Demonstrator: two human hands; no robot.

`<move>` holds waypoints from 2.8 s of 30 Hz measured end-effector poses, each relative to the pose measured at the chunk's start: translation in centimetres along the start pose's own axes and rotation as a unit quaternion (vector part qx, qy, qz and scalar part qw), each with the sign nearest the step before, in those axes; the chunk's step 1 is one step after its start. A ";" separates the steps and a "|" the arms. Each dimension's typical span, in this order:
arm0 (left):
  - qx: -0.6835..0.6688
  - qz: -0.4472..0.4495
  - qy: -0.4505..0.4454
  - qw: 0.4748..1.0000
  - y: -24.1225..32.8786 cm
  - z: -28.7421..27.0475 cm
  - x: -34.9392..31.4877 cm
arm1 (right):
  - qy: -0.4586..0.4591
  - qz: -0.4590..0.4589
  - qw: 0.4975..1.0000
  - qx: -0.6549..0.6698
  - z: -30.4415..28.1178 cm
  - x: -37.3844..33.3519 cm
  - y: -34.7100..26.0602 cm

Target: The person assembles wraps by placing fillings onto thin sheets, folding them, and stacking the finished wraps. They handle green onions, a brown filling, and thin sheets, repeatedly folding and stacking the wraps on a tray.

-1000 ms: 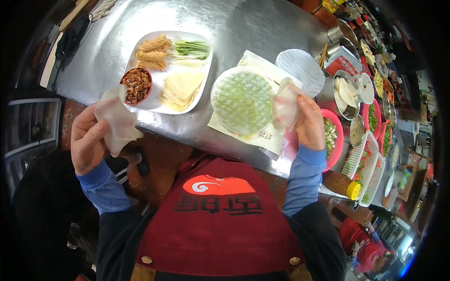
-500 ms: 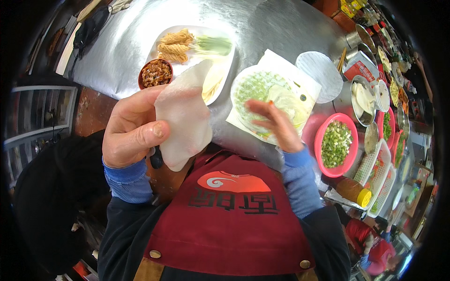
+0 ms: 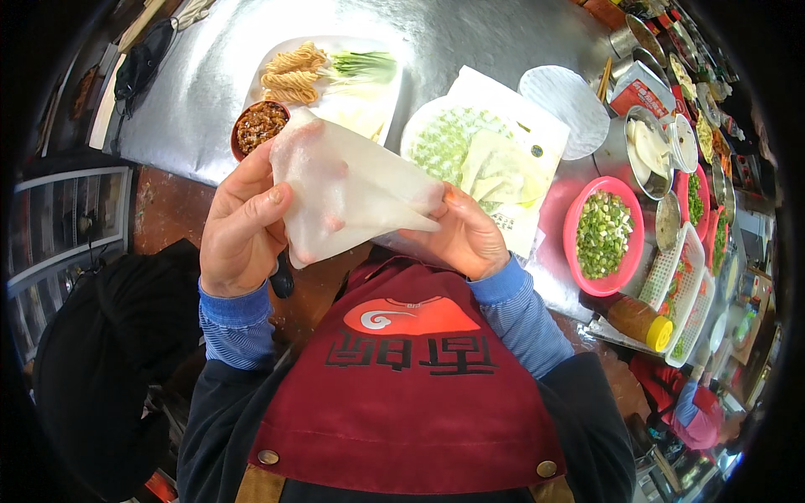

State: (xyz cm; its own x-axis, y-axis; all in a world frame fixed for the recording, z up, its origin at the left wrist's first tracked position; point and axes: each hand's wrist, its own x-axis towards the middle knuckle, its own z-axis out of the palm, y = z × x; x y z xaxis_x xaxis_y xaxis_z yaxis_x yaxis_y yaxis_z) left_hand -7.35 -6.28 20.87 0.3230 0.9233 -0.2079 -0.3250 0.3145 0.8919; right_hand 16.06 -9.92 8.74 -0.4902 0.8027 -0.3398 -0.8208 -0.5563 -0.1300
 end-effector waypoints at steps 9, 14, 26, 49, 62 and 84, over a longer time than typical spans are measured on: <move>0.016 -0.048 -0.009 0.999 -1.3 -1.1 1.0 | 0.067 -0.401 0.834 -0.374 4.2 -2.7 -4.4; 0.083 -0.007 0.028 0.996 -2.2 0.2 1.5 | 0.111 -0.453 0.754 -0.463 6.7 -4.0 -5.7; 0.079 0.074 0.154 0.982 -4.9 0.7 4.3 | 0.217 -0.305 0.771 -0.515 6.6 -3.5 -8.0; -0.048 -0.018 -0.064 0.997 -3.0 -0.3 5.9 | 0.055 -0.219 0.907 -0.357 5.3 -3.5 -9.4; -0.112 -0.175 -0.016 0.978 -11.1 -2.7 8.7 | 0.262 -0.164 0.870 -0.384 1.6 -1.0 -7.1; -0.123 -0.167 -0.071 0.976 -10.8 -3.1 2.8 | 0.063 0.025 0.849 -0.523 2.4 1.4 -3.0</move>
State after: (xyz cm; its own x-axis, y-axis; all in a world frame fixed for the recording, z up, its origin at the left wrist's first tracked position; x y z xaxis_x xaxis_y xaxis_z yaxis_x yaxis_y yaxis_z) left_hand -5.65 -6.38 9.39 0.5617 0.7260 -0.3967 -0.3789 0.6520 0.6568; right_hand 17.14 -6.57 10.94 -0.4271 0.7802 -0.4570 -0.0573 -0.5278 -0.8474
